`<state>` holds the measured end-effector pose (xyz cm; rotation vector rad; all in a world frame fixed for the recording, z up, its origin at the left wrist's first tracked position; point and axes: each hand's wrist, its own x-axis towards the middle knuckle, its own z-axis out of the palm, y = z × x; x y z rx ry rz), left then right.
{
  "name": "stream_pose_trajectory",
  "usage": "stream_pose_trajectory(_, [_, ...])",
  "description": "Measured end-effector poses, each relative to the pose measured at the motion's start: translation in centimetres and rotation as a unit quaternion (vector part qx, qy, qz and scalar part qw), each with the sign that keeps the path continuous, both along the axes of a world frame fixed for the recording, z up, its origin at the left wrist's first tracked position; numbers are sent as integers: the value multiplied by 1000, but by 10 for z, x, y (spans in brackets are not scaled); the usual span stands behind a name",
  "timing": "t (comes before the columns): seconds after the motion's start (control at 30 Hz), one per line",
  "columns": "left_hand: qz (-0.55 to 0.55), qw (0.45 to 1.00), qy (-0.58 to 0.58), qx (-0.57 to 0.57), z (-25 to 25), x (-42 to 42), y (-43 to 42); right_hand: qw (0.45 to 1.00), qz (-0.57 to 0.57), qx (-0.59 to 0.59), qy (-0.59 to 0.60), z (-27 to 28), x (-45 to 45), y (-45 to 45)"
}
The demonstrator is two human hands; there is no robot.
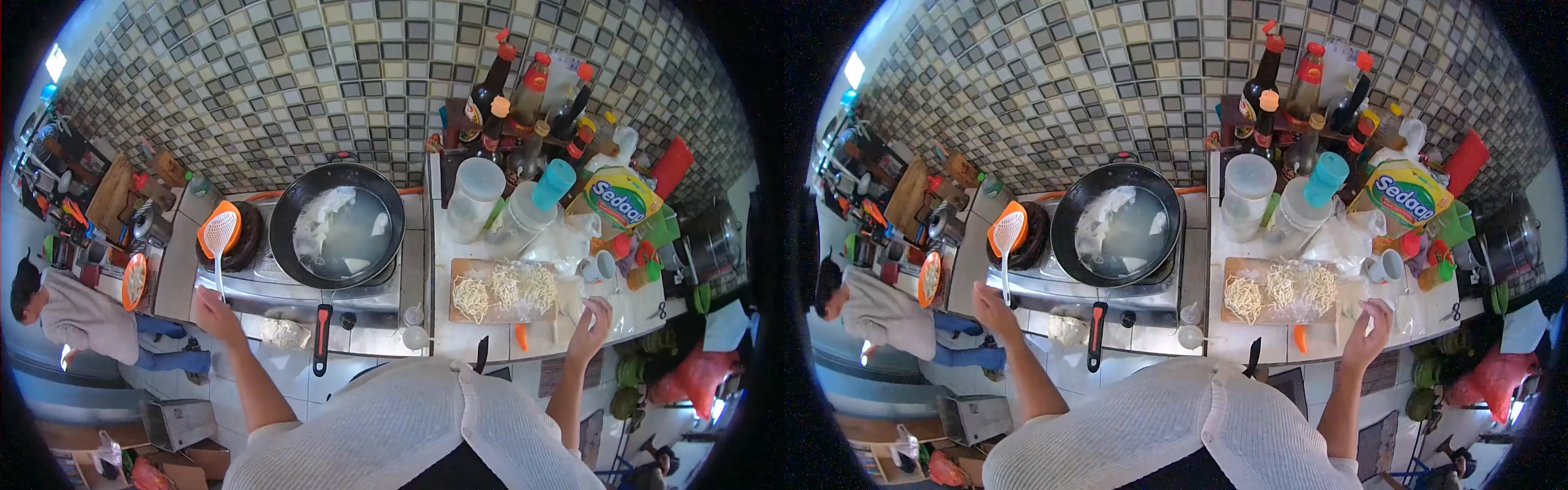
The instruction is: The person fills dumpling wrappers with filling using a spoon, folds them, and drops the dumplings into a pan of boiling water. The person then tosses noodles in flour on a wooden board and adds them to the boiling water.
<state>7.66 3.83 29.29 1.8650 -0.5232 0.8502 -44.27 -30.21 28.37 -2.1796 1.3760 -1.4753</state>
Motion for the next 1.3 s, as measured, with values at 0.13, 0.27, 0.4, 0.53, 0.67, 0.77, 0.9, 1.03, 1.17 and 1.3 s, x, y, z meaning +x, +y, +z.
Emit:
stream_pose_trajectory(0.13, [-79,993,55,-72,-2,-10,-27,1000,10,-3,-6,9,18,6])
stream_pose_trajectory(0.27, [-165,986,17,-7,21,-14,-68,1000,5,-20,2,17,33,10])
stream_pose_trajectory(0.4, [-236,943,-43,233,29,-54,-120,995,36,88,24,20,31,14])
stream_pose_trajectory(0.53, [-450,831,-66,320,38,-98,-162,984,63,149,72,-3,16,21])
stream_pose_trajectory(0.67, [-698,592,35,402,25,-133,-206,978,28,187,84,-20,10,18])
stream_pose_trajectory(0.77, [-677,622,-25,393,-5,-177,-230,984,26,99,148,-27,28,9])
stream_pose_trajectory(0.9, [-701,657,-53,270,-37,-222,-255,952,139,181,201,-19,78,12])
stream_pose_trajectory(1.03, [-699,646,-148,269,-60,-232,-264,931,232,76,272,-41,102,-4])
stream_pose_trajectory(1.17, [-725,614,-123,287,-68,-234,-270,928,219,108,281,-44,110,-7])
stream_pose_trajectory(1.3, [-731,608,-130,281,-74,-229,-276,930,213,105,282,-69,108,-14])
